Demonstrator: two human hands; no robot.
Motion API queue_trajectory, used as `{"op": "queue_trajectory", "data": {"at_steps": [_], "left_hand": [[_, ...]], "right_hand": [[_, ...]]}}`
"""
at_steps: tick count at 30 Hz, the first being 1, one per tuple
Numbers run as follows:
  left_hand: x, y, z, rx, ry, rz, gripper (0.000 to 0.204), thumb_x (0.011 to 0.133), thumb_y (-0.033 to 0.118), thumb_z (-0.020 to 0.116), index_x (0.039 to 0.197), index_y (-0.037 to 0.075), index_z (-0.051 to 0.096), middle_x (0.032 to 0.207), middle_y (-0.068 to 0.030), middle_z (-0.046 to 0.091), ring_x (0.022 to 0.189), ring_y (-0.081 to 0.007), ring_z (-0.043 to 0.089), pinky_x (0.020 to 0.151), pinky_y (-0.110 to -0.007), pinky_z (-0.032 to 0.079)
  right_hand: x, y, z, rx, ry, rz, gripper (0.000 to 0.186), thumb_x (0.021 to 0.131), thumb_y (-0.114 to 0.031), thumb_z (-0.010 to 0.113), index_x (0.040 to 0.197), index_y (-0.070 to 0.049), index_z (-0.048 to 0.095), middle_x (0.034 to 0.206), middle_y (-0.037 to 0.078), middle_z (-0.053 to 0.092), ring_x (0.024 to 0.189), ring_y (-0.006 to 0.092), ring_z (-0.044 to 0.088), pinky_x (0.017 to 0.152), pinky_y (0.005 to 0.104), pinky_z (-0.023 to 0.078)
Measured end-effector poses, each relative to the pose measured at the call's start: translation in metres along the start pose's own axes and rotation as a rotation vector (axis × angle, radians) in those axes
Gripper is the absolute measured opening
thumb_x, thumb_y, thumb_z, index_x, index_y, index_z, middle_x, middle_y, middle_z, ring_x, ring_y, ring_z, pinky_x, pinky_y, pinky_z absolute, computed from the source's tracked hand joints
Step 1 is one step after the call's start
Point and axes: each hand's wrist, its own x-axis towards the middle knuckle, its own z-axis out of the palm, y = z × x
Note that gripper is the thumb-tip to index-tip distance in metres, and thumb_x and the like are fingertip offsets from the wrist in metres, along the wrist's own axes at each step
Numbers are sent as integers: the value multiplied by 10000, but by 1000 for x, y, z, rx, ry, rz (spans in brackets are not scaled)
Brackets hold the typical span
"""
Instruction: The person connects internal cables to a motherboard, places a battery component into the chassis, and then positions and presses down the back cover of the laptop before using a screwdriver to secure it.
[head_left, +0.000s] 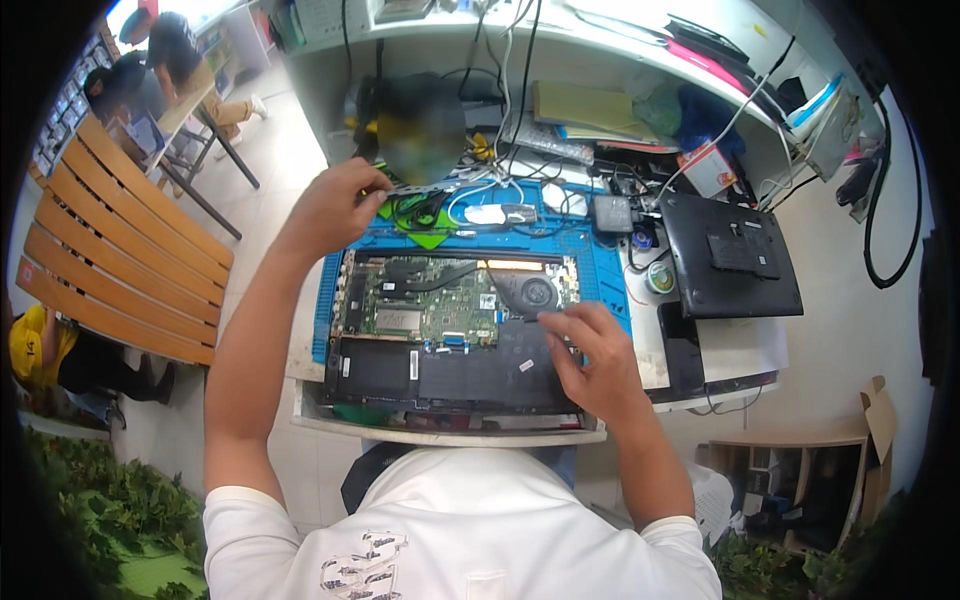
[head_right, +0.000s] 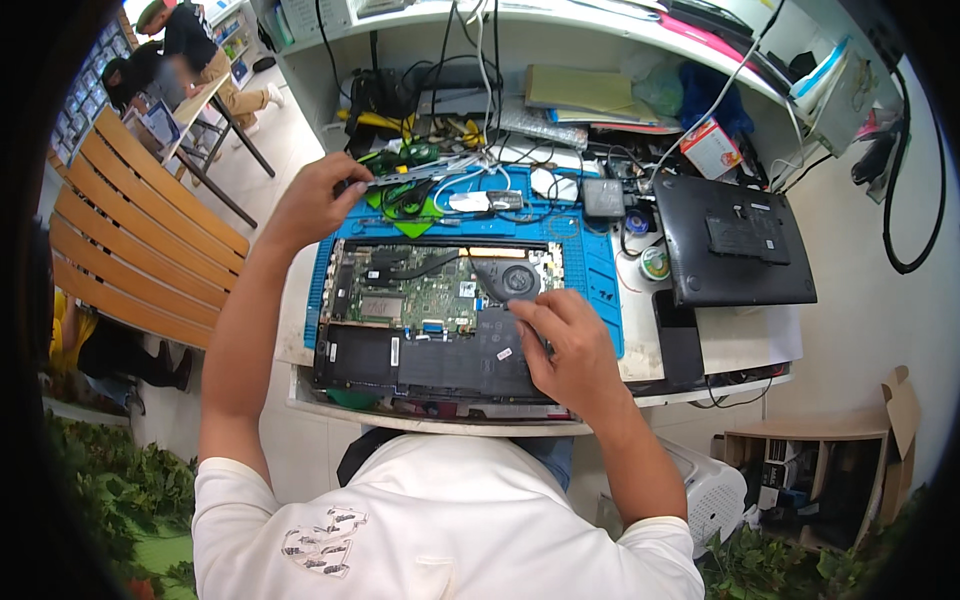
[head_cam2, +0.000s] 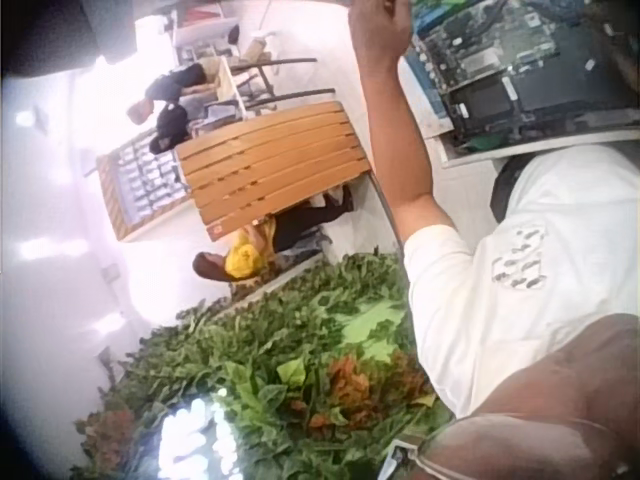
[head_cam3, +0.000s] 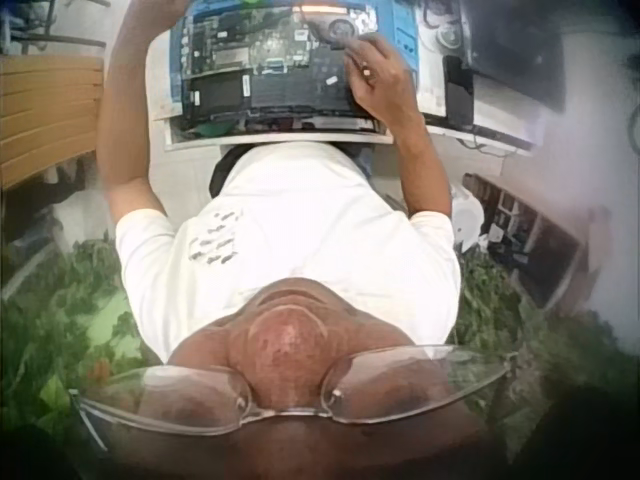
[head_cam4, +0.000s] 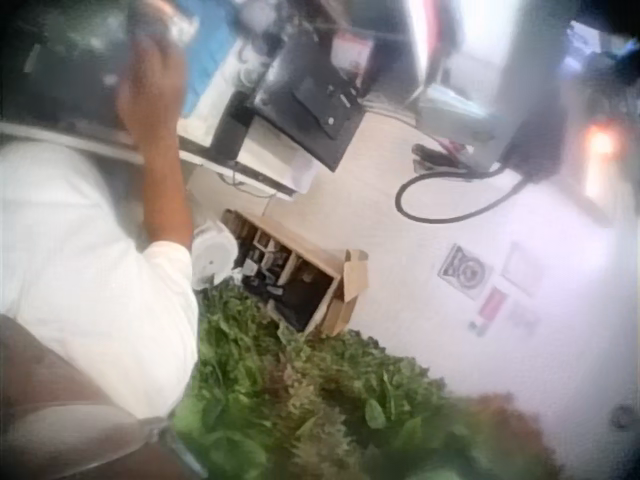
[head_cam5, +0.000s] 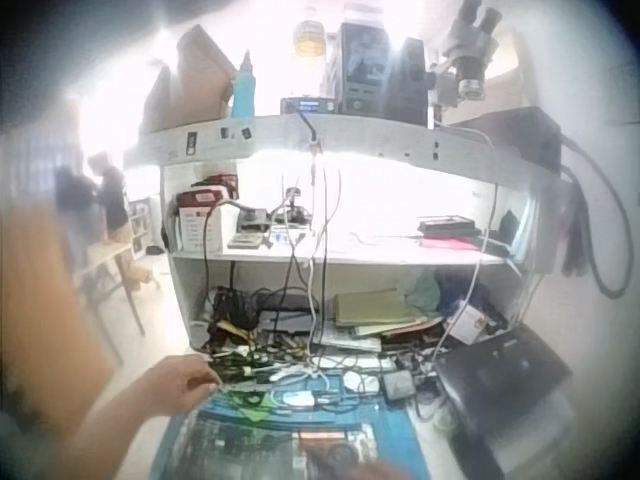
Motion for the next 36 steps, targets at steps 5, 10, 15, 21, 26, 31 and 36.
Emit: {"op": "queue_trajectory", "data": {"at_steps": [5, 10, 15, 21, 26, 31, 36], "left_hand": [[-78, 28, -30, -229, -209, 95, 56, 975, 63, 789, 1006, 17, 787, 941, -99, 723, 843, -228, 685, 747, -358, 532], [-127, 59, -20, -332, -281, -34, 98, 991, 113, 818, 1048, 37, 796, 966, -94, 726, 887, -274, 710, 724, -381, 567], [-142, 62, -13, -336, -289, -138, 141, 932, 83, 866, 1062, 45, 827, 974, -101, 758, 916, -263, 729, 784, -381, 570], [-151, 48, -11, -302, -270, -146, 223, 889, 73, 902, 1104, 58, 845, 970, -95, 780, 913, -268, 743, 808, -382, 585], [-154, 43, -5, -312, -268, -160, 211, 894, 49, 892, 1101, 68, 864, 945, -96, 784, 902, -266, 742, 805, -378, 582], [-162, 52, 1, -311, -220, -205, 229, 862, 51, 920, 1085, 84, 876, 947, -85, 781, 890, -261, 759, 791, -360, 594], [-172, 50, 15, -98, -65, 77, 241, 819, 62, 944, 1048, 95, 876, 956, -73, 775, 875, -263, 766, 773, -368, 614]], "right_hand": [[14, -20, 17, 171, 40, 69, 472, 906, -15, 857, 1364, -52, 749, 1211, 171, 746, 1023, 310, 742, 840, 400, 609], [13, -23, 43, 303, -123, 31, 366, 907, -15, 890, 1260, -44, 797, 1163, 135, 779, 891, 231, 762, 755, 336, 617], [8, -25, 53, 327, -157, 43, 199, 947, -66, 867, 1140, -35, 830, 1024, 134, 785, 819, 280, 754, 684, 363, 612], [3, -18, 51, 324, -179, 171, 144, 962, -77, 857, 1080, 0, 828, 966, 137, 782, 756, 278, 732, 653, 355, 581], [7, -19, 49, 362, -186, 276, 99, 968, -28, 843, 1056, 16, 829, 928, 122, 778, 753, 207, 710, 682, 311, 554], [10, -18, 39, 303, -347, 350, 149, 1003, -120, 841, 1018, 28, 830, 879, 85, 780, 740, 155, 673, 667, 319, 523], [14, -8, 27, 533, -568, 697, 271, 1022, -216, 832, 1027, 55, 828, 753, 77, 735, 692, 109, 620, 628, 316, 481]]}}
